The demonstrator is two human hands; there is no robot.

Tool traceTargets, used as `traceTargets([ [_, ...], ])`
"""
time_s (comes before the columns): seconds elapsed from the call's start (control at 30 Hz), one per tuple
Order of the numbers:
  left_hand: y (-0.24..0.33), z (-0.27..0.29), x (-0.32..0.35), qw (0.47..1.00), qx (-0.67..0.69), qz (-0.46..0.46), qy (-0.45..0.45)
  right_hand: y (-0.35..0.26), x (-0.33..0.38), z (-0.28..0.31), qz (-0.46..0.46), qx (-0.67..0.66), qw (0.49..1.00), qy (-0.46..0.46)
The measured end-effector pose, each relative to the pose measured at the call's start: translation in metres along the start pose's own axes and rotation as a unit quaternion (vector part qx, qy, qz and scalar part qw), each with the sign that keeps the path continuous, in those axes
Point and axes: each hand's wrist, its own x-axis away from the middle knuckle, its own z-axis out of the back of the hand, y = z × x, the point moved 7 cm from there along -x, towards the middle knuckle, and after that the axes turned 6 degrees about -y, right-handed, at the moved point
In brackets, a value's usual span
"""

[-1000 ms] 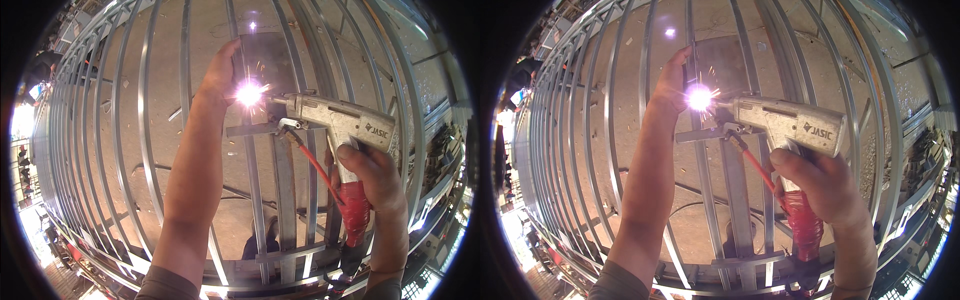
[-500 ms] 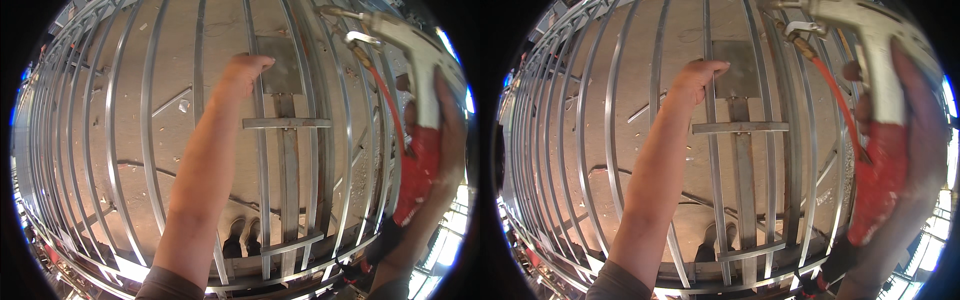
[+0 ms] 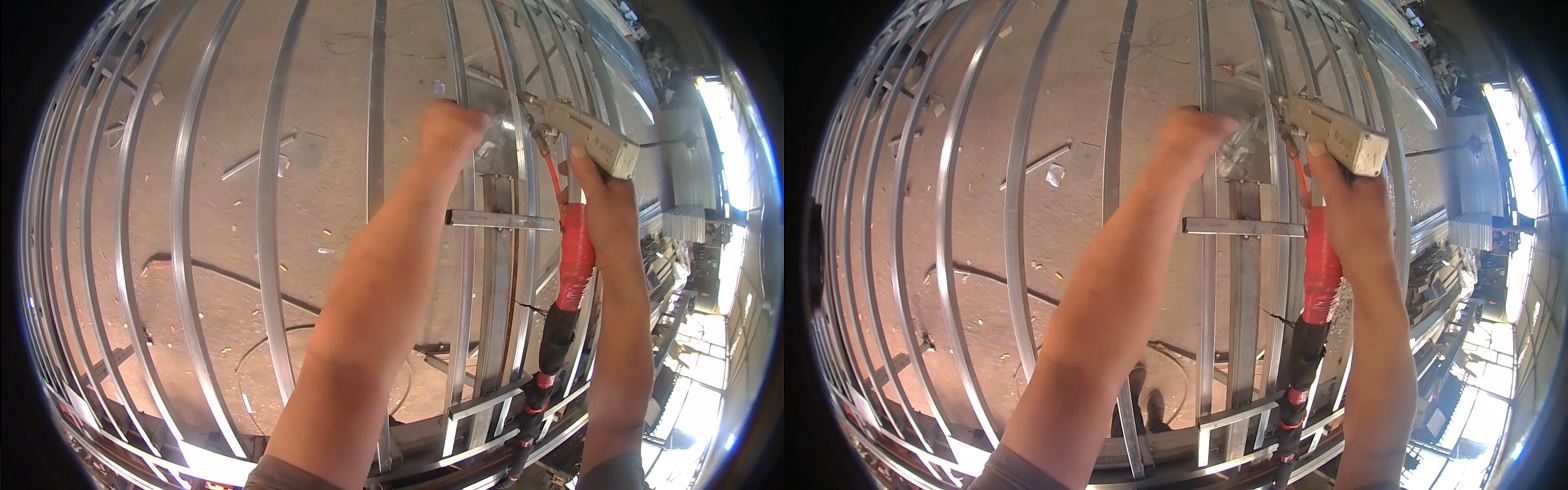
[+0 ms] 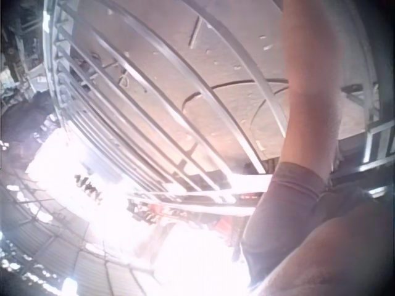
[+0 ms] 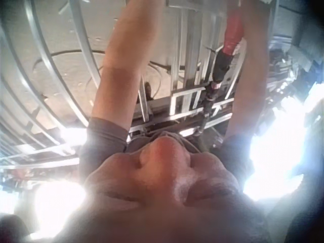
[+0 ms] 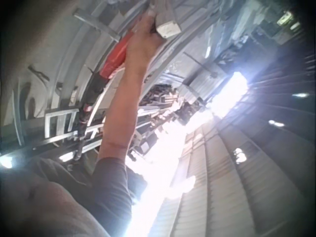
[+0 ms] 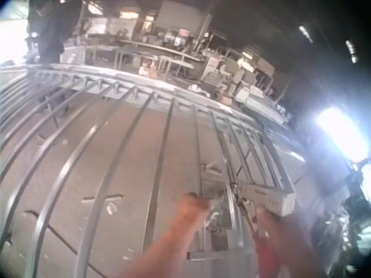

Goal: The person welds a metal frame structure using a handheld welding gun, repeatedly positioning metal pieces and applying welds at joints. The person adjusts the frame and repositions components between welds, working on a large curved metal assembly in a workshop.

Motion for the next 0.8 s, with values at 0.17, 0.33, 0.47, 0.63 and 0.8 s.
traceTargets([
  [0.17,0.01,-0.003,0.004,0.992,-0.119,0.036,0.027,-0.002,-0.001,-0.014,0.03,0.023,0.999,-0.003],
  [0.33,0.02,0.001,0.016,0.986,-0.149,0.063,0.043,0.0,0.001,-0.025,0.035,0.092,0.995,0.028],
  [0.47,0.023,0.002,0.015,0.987,-0.139,0.083,0.006,-0.001,0.005,-0.034,-0.007,0.173,0.984,0.033],
  [0.63,0.026,0.005,0.023,0.991,-0.105,0.073,0.033,-0.007,0.007,-0.043,-0.03,0.25,0.967,0.044],
  [0.8,0.03,0.007,0.027,0.992,-0.1,0.078,0.02,-0.016,0.009,-0.05,-0.009,0.252,0.967,0.038],
])
